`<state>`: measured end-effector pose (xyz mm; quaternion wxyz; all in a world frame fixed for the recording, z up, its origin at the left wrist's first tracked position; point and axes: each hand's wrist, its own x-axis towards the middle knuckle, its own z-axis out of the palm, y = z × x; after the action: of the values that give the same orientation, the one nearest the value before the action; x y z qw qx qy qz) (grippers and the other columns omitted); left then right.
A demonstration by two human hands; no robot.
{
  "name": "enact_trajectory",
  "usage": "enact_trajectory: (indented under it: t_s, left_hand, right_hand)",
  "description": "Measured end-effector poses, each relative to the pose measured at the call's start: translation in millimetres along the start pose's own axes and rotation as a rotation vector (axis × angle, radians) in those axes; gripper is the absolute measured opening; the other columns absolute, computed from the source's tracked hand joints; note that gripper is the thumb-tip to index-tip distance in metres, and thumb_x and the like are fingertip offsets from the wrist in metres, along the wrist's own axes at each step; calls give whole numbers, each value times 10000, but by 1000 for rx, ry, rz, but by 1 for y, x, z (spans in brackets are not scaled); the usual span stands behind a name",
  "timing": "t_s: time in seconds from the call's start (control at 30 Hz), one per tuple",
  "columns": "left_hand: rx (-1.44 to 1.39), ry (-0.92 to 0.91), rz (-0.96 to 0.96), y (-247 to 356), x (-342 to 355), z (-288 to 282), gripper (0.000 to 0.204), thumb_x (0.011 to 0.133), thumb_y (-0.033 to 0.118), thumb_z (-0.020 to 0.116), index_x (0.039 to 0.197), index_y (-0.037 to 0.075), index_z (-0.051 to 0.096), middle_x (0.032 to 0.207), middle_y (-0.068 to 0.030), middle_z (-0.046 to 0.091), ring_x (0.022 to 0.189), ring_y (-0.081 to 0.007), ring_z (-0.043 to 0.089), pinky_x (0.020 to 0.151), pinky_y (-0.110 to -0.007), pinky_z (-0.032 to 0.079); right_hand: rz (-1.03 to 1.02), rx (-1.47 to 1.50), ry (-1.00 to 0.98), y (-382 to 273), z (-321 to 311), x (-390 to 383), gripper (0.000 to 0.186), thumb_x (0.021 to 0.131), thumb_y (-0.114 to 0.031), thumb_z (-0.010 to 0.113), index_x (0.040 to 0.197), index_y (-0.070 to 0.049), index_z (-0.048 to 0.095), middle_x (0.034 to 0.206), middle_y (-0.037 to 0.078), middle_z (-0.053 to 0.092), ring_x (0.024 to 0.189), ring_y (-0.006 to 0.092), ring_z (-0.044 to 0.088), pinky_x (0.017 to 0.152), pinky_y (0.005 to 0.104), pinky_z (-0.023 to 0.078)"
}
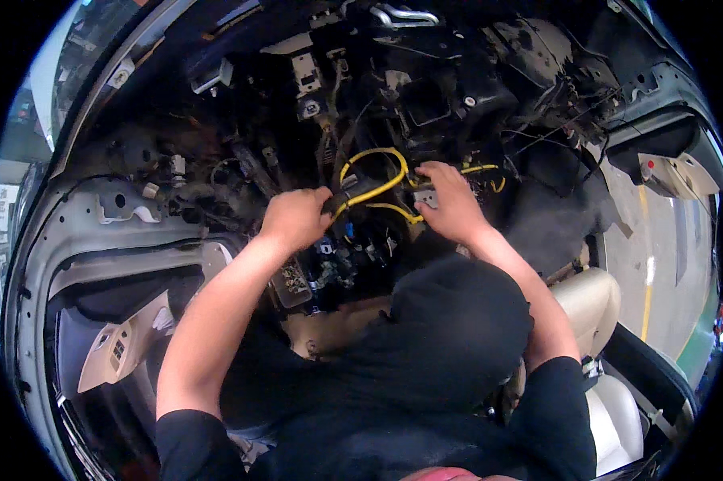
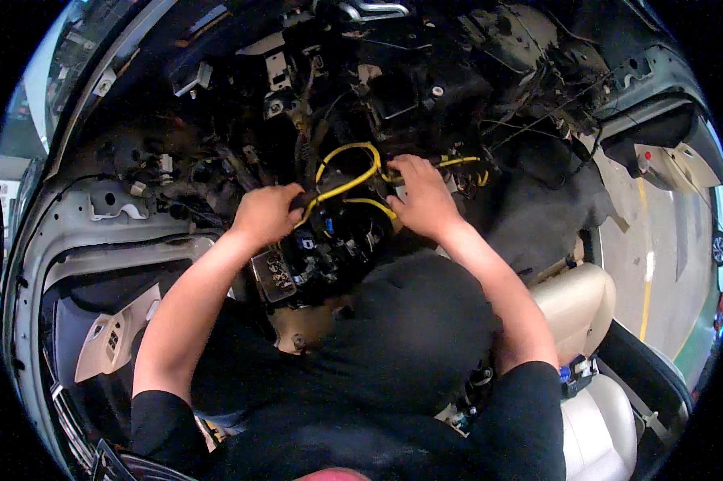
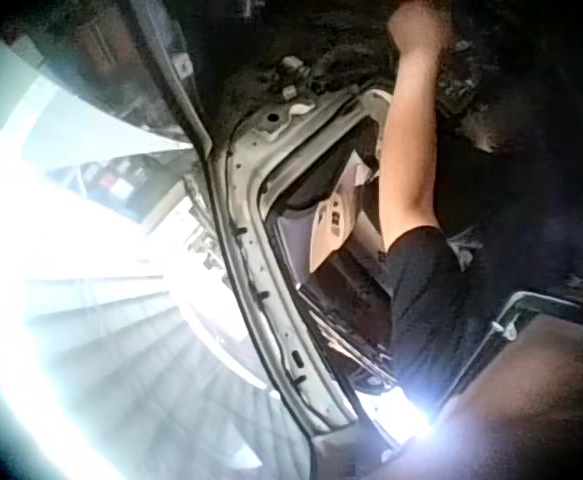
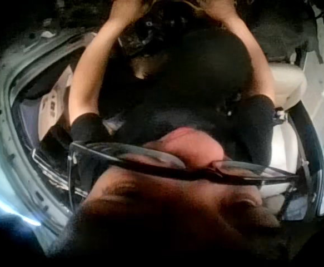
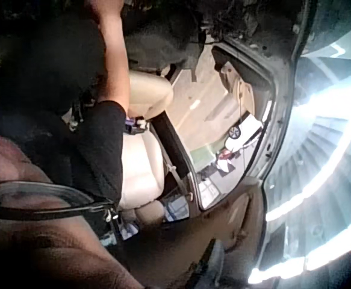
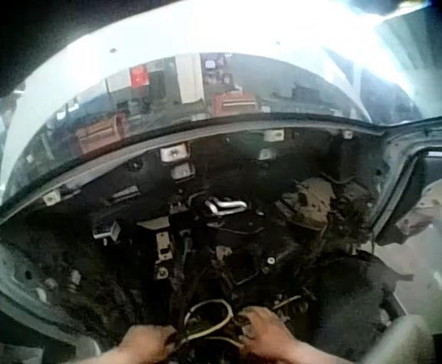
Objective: The person works under the hood of a white car, using a red-handled screwdriver to remove a plastic cover and then a power tool to detach a component. They move to the interior, disconnect yellow and black wiring harnesses, and remove a long metal frame from the dashboard area.
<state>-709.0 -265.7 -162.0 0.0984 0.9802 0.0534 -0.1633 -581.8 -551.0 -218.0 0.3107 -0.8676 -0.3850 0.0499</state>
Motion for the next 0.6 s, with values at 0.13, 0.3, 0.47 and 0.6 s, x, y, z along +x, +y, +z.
enact_trajectory:
  t_s: [0.13,0.3,0.47,0.6]
  left_hand:
    - [-9,-148,55,3,-20,-23,368,883,278,681,1193,79,682,1005,-197,736,957,-409,699,836,-522,558]
    - [-97,-169,92,-5,-41,-40,418,909,289,678,1255,56,664,1086,-216,726,1036,-406,689,898,-507,550]
    - [-216,-70,110,-23,-42,-43,441,900,292,727,1264,52,659,1115,-213,723,1070,-403,679,918,-492,543]
    - [-256,-18,110,-26,-39,-54,432,891,273,746,1245,38,667,1113,-206,727,1058,-412,679,916,-485,542]
  right_hand:
    - [58,64,-219,-12,-16,7,629,865,-214,769,1410,-9,532,1404,219,567,1367,395,486,1187,449,366]
    - [-59,-147,-369,-21,-9,23,611,882,-319,775,1355,13,578,1346,234,608,1332,395,521,1179,458,370]
    - [11,-93,-401,-39,-47,39,410,870,-298,777,1126,-21,616,1076,223,689,1045,428,661,892,513,531]
    - [50,2,-245,-62,-80,43,510,796,-160,826,1225,-85,560,897,162,689,883,396,698,782,483,555]
